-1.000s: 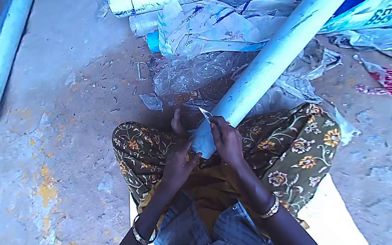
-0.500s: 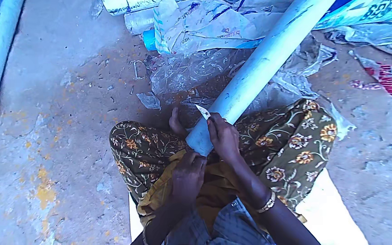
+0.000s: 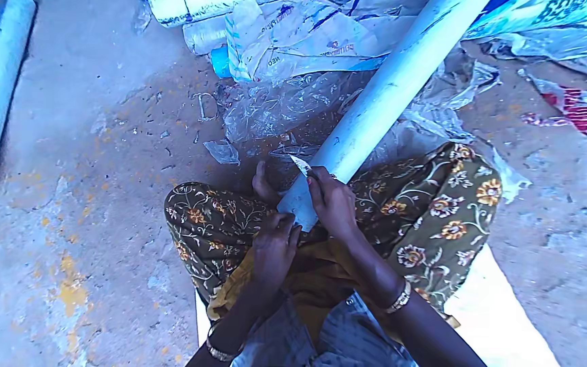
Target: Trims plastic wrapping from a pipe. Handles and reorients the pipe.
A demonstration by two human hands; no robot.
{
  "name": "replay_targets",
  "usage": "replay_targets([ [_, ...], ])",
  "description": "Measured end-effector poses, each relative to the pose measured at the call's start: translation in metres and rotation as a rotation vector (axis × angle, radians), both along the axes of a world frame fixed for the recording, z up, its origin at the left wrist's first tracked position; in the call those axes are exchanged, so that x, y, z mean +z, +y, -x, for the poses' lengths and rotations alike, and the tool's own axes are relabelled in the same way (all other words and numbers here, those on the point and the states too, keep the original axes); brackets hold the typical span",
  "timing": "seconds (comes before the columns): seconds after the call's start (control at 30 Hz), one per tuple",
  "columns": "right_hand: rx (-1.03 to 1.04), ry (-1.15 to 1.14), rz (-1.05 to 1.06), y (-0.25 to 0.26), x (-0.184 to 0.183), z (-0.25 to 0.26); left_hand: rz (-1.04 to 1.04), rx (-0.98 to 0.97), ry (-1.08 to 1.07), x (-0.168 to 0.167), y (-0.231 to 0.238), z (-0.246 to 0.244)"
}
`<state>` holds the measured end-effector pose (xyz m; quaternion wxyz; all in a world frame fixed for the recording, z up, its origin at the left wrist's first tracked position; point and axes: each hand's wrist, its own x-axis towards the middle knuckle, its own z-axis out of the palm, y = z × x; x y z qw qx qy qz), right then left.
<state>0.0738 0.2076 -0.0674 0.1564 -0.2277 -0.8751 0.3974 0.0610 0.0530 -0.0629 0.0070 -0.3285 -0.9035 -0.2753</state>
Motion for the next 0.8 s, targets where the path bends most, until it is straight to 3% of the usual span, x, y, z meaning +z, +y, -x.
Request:
replay_targets([
  [0.4, 0.004, 0.012, 0.048, 0.002, 0.0, -0.003, 0.216, 0.142, 0.26, -0.009, 0.023, -0.014],
  [0.8, 0.01, 0.04, 0.073, 0.005, -0.003, -0.005, 0.067, -0.009, 0.296, -0.016, 0.003, -0.035],
])
